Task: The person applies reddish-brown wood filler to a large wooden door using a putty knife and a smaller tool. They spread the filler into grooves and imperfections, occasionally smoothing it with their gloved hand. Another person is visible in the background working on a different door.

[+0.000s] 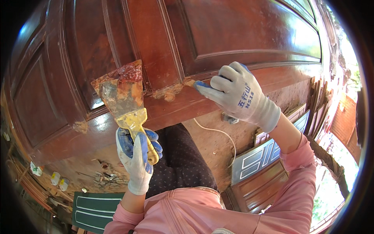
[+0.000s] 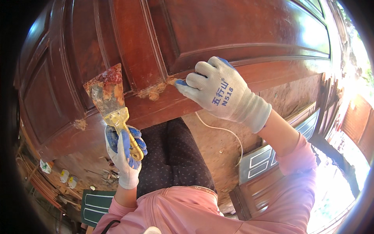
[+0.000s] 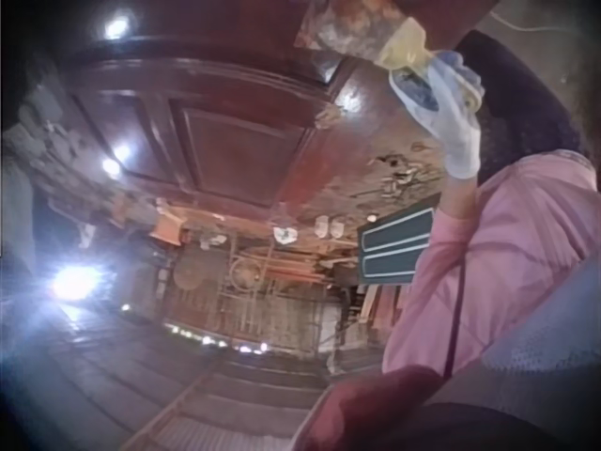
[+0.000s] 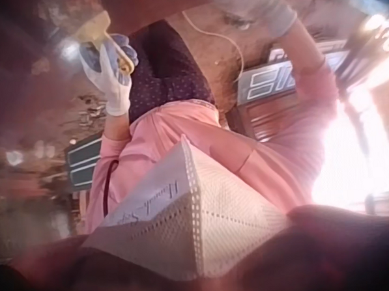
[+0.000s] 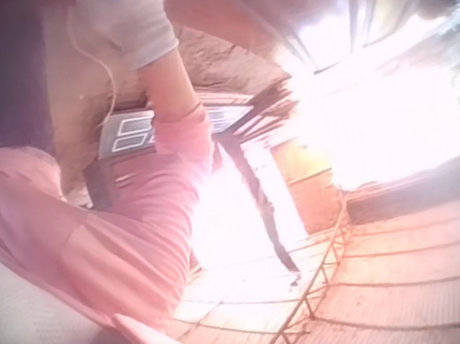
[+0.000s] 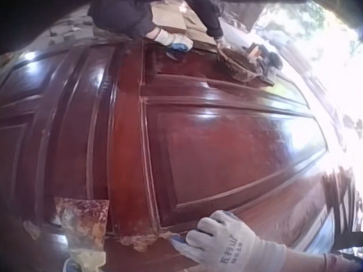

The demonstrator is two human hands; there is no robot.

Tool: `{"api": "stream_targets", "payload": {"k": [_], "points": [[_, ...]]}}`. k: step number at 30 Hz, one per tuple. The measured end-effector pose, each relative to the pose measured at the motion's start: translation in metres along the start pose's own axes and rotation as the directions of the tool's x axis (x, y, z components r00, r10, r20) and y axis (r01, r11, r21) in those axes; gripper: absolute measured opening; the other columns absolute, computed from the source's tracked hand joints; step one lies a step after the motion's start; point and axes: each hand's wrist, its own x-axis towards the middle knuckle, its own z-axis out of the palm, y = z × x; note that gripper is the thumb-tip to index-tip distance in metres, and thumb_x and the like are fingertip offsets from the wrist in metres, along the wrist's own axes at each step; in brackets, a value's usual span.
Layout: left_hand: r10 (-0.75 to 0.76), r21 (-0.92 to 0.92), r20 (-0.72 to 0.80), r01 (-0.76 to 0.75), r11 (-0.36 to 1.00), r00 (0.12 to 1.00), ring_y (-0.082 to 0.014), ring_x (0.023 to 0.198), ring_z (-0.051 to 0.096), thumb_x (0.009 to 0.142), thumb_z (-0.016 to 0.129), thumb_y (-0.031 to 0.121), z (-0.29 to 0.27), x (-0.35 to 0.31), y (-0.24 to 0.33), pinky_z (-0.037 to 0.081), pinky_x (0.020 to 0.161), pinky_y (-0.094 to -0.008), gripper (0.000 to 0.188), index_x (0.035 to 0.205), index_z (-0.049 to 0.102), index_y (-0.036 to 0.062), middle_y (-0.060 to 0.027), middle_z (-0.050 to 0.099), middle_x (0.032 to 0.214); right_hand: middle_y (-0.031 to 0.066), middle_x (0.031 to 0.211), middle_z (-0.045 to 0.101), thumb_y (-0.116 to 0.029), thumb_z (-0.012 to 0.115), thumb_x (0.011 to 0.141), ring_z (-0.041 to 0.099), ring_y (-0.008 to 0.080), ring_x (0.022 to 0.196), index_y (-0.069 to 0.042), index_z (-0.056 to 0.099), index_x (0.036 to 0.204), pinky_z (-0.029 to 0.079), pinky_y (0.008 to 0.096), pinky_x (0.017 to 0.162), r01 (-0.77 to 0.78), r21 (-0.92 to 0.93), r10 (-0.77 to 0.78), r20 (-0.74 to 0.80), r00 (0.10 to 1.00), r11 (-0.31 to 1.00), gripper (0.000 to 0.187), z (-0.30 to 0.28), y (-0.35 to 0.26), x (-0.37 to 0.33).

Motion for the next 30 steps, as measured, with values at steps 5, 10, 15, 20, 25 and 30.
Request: {"api": "stream_targets", "payload": {"k": [5, 10, 15, 20, 25, 30], "points": [[0.027, 0.004, -0.006, -0.027, 1.000, 1.000, -0.0116, 0.054, 0.062, 0.102, 0.062, 0.020, 0.001, 0.000, -0.004, 0.052, 0.044, -0.0234, 0.028, 0.125, 0.052, 0.0073, -0.0087, 0.067, 0.087, -0.0023, 0.090, 0.061, -0.016, 0.069, 0.076, 0.058, 0.0194, 0.091, -0.017, 0.070, 0.111, 0.049, 0.0339, 0.082, -0.145, 0.053, 0.137, 0.139, 0.981, 0.988, 0.035, -0.022, 0.000, 0.013], [0.028, -0.021, -0.049, -0.029, 0.999, 0.998, -0.0118, 0.053, 0.062, 0.102, 0.062, 0.021, 0.004, -0.001, -0.004, 0.051, 0.043, -0.0231, 0.030, 0.127, 0.052, 0.0074, -0.0086, 0.067, 0.087, -0.0006, 0.088, 0.062, -0.016, 0.069, 0.076, 0.059, 0.0198, 0.091, -0.014, 0.071, 0.109, 0.050, 0.0350, 0.081, -0.263, 0.111, 0.258, 0.052, 0.965, 0.958, 0.033, -0.010, -0.010, 0.009], [0.022, -0.024, -0.042, -0.023, 0.999, 0.999, -0.0121, 0.053, 0.062, 0.102, 0.062, 0.021, 0.004, 0.000, -0.005, 0.051, 0.043, -0.0235, 0.029, 0.126, 0.052, 0.0075, -0.0084, 0.067, 0.086, -0.0008, 0.085, 0.060, -0.017, 0.070, 0.075, 0.059, 0.0190, 0.087, -0.013, 0.070, 0.107, 0.050, 0.0349, 0.078, -0.255, 0.097, 0.247, 0.086, 0.965, 0.962, 0.033, -0.013, -0.031, 0.009], [-0.015, -0.003, -0.046, 0.015, 1.000, 0.999, -0.0120, 0.054, 0.062, 0.102, 0.061, 0.022, 0.006, -0.001, -0.001, 0.050, 0.044, -0.0238, 0.025, 0.121, 0.052, 0.0077, -0.0078, 0.066, 0.086, 0.0011, 0.080, 0.055, -0.012, 0.072, 0.074, 0.053, 0.0205, 0.080, -0.013, 0.073, 0.109, 0.047, 0.0357, 0.072, -0.341, 0.214, 0.332, 0.074, 0.940, 0.916, 0.034, -0.025, -0.039, -0.001], [0.010, -0.003, 0.007, -0.010, 1.000, 1.000, -0.0111, 0.057, 0.063, 0.103, 0.061, 0.022, 0.002, 0.001, -0.003, 0.051, 0.045, -0.0232, 0.022, 0.118, 0.052, 0.0079, -0.0074, 0.066, 0.087, 0.0033, 0.081, 0.059, -0.009, 0.069, 0.081, 0.055, 0.0218, 0.077, -0.009, 0.074, 0.110, 0.046, 0.0340, 0.069, -0.539, 0.540, 0.566, 0.135, 0.813, 0.646, 0.029, -0.028, -0.042, -0.030], [0.005, -0.047, 0.042, -0.003, 0.999, 0.999, -0.0118, 0.057, 0.063, 0.103, 0.059, 0.019, -0.005, 0.008, 0.000, 0.052, 0.046, -0.0233, 0.020, 0.118, 0.051, 0.0078, -0.0080, 0.066, 0.087, 0.0028, 0.080, 0.056, -0.008, 0.067, 0.089, 0.051, 0.0128, 0.072, 0.005, 0.072, 0.115, 0.041, 0.0269, 0.065, -0.422, 0.882, 0.763, 0.418, 0.493, -0.210, 0.030, -0.037, -0.062, -0.023]]}}
